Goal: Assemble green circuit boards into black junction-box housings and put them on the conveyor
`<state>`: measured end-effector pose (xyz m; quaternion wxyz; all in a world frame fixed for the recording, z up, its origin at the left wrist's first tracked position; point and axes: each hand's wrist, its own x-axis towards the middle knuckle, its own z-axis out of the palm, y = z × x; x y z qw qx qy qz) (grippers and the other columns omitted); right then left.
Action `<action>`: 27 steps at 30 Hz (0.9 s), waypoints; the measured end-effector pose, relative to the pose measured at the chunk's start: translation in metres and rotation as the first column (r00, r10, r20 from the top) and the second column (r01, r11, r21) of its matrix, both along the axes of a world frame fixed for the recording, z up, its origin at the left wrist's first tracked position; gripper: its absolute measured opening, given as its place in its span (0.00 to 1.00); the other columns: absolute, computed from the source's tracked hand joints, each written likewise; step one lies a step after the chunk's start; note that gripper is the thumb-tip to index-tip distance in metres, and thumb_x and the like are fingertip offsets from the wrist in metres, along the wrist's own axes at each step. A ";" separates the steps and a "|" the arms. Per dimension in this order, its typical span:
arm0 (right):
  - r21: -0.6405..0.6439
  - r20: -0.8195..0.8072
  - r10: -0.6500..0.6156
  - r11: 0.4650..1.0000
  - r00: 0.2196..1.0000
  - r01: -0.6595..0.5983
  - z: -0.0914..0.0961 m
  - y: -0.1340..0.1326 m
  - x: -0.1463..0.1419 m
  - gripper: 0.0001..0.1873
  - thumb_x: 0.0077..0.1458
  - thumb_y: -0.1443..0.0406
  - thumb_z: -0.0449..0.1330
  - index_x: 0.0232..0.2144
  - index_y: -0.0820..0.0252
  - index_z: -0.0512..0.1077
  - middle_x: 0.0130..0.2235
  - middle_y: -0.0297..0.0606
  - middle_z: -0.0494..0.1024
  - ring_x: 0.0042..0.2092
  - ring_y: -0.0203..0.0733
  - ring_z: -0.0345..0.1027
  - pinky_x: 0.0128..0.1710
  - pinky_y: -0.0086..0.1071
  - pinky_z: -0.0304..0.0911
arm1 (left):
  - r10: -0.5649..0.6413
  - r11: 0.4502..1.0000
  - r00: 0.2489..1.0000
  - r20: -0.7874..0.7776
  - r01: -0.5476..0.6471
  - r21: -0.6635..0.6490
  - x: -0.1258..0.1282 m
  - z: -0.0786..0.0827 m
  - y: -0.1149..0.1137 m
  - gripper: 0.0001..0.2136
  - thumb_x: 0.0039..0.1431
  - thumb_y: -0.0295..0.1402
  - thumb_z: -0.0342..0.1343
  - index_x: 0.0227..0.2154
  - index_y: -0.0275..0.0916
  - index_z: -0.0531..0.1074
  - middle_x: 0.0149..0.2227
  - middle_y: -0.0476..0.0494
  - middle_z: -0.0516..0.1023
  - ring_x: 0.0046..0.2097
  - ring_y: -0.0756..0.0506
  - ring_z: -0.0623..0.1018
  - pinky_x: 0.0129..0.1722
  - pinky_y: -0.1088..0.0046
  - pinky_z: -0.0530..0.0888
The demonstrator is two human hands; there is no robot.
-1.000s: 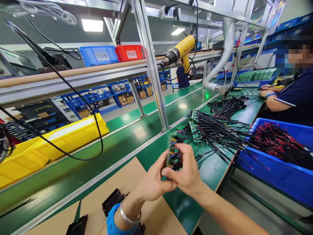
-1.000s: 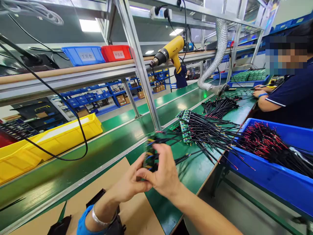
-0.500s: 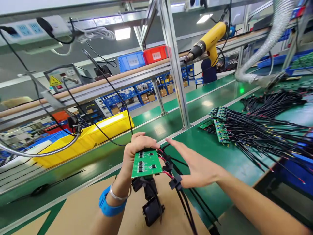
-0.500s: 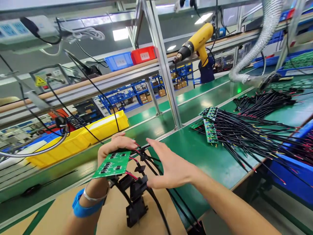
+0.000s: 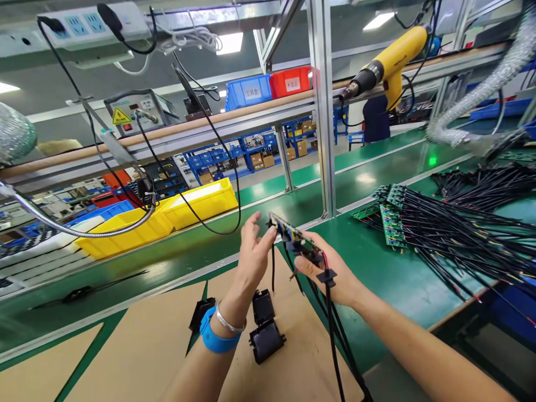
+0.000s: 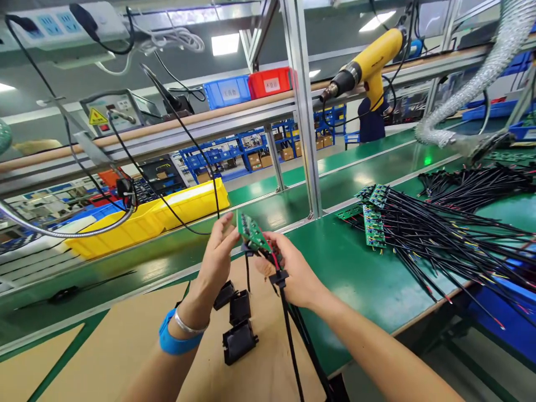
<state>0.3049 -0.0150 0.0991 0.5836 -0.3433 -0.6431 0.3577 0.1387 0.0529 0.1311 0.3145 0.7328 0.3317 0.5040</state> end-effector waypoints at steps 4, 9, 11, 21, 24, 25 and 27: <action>-0.005 -0.013 -0.123 0.992 0.992 0.123 -0.011 0.012 0.001 0.31 0.52 0.53 0.66 0.53 0.57 0.61 0.50 0.45 0.70 0.47 0.47 0.68 0.46 0.40 0.66 | -0.393 0.893 0.904 0.170 0.419 -0.162 0.008 -0.023 -0.003 0.58 0.37 0.64 0.62 0.66 0.45 0.40 0.62 0.30 0.59 0.57 0.34 0.71 0.54 0.56 0.69; 0.004 0.172 -0.157 0.987 0.972 0.159 -0.005 0.006 0.006 0.26 0.51 0.58 0.66 0.50 0.57 0.67 0.46 0.42 0.72 0.45 0.46 0.68 0.47 0.41 0.66 | -0.275 0.944 0.947 0.165 0.299 -0.143 0.026 -0.020 -0.005 0.44 0.42 0.50 0.68 0.60 0.40 0.56 0.52 0.34 0.72 0.50 0.36 0.76 0.49 0.57 0.73; -0.030 0.171 -0.141 0.989 0.975 0.148 -0.002 0.003 0.009 0.24 0.52 0.59 0.65 0.50 0.57 0.68 0.46 0.41 0.73 0.45 0.45 0.68 0.47 0.40 0.66 | -0.232 0.961 0.957 0.172 0.252 -0.109 0.031 -0.014 -0.004 0.34 0.48 0.45 0.65 0.55 0.38 0.60 0.48 0.36 0.74 0.49 0.37 0.76 0.49 0.59 0.73; -0.175 -0.300 0.146 0.963 0.943 -0.205 0.008 0.018 0.027 0.28 0.53 0.50 0.62 0.53 0.53 0.65 0.48 0.43 0.74 0.45 0.51 0.72 0.38 0.43 0.70 | 0.112 0.974 0.933 -0.342 -0.035 0.224 0.035 0.050 -0.017 0.22 0.46 0.20 0.59 0.47 0.35 0.64 0.44 0.36 0.72 0.48 0.34 0.73 0.48 0.51 0.69; -0.086 -0.344 0.210 0.964 0.915 -0.253 0.018 0.021 0.033 0.28 0.53 0.50 0.61 0.53 0.56 0.67 0.47 0.43 0.74 0.45 0.50 0.72 0.44 0.44 0.68 | 0.074 0.968 0.910 -0.407 0.033 0.248 0.031 0.070 -0.016 0.18 0.46 0.21 0.62 0.40 0.35 0.65 0.37 0.42 0.73 0.46 0.33 0.75 0.49 0.49 0.68; -0.055 -0.371 0.236 0.960 0.898 -0.275 0.022 0.021 0.035 0.28 0.54 0.51 0.62 0.53 0.57 0.67 0.46 0.42 0.75 0.44 0.48 0.71 0.45 0.43 0.67 | 0.077 0.961 0.903 -0.422 0.046 0.274 0.029 0.077 -0.014 0.17 0.46 0.22 0.63 0.39 0.35 0.66 0.35 0.44 0.73 0.46 0.33 0.75 0.50 0.48 0.68; -0.038 -0.415 0.257 0.954 0.873 -0.298 0.031 0.020 0.039 0.25 0.54 0.52 0.62 0.50 0.58 0.69 0.40 0.39 0.75 0.40 0.43 0.71 0.44 0.39 0.67 | 0.121 0.945 0.860 -0.496 0.053 0.323 0.024 0.092 -0.011 0.14 0.45 0.23 0.63 0.36 0.34 0.67 0.35 0.47 0.72 0.47 0.33 0.76 0.50 0.48 0.67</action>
